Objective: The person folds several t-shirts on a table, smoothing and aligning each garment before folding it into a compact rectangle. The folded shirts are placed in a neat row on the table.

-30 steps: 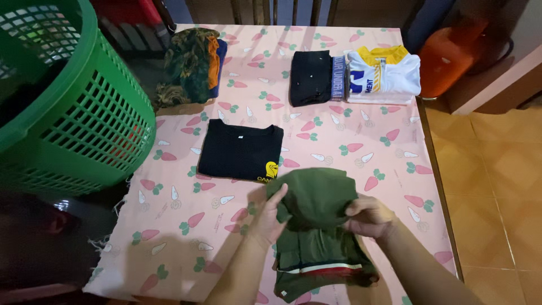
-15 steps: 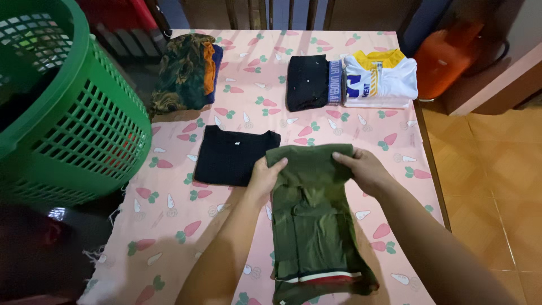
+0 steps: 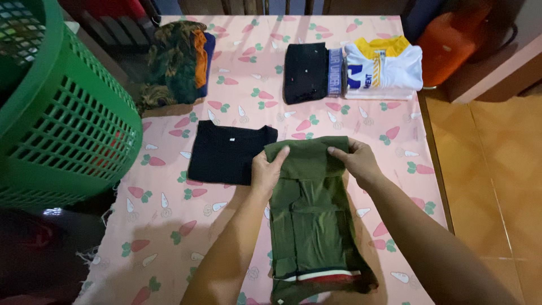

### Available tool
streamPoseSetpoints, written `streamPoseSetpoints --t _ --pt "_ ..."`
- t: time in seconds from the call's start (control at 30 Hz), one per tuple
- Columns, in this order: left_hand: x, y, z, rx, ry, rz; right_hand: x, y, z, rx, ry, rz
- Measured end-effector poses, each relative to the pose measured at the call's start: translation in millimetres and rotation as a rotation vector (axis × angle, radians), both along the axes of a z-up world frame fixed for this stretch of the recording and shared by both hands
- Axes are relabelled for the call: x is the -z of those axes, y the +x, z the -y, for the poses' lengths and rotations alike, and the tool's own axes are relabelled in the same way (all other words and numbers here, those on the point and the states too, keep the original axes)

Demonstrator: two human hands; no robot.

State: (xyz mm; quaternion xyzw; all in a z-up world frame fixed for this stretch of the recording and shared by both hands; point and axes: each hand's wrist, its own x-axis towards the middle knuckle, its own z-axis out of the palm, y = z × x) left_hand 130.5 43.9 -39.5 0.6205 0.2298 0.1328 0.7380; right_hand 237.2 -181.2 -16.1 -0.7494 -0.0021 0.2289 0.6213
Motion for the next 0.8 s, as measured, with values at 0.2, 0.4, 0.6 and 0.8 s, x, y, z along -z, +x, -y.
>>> streamPoseSetpoints --t 0.2,0.4,0.6,0.8 --pt "-1.5 -6.4 7.7 -0.160 0.278 -0.045 -15.6 -17.0 7.9 -0.033 -0.323 0.723" --pt "-13.7 -29.7 18.4 -0.331 0.822 0.167 -24.2 -31.7 18.3 -0.087 -0.203 0.449" --pt "-34.7 -49.2 3.2 -0.051 0.732 0.221 -23.8 -42.7 31.0 -0.062 0.101 0.294" --pt "-39.2 -77.5 6.3 0.035 0.506 0.240 -27.7 -64.0 43.1 0.005 0.015 0.258"
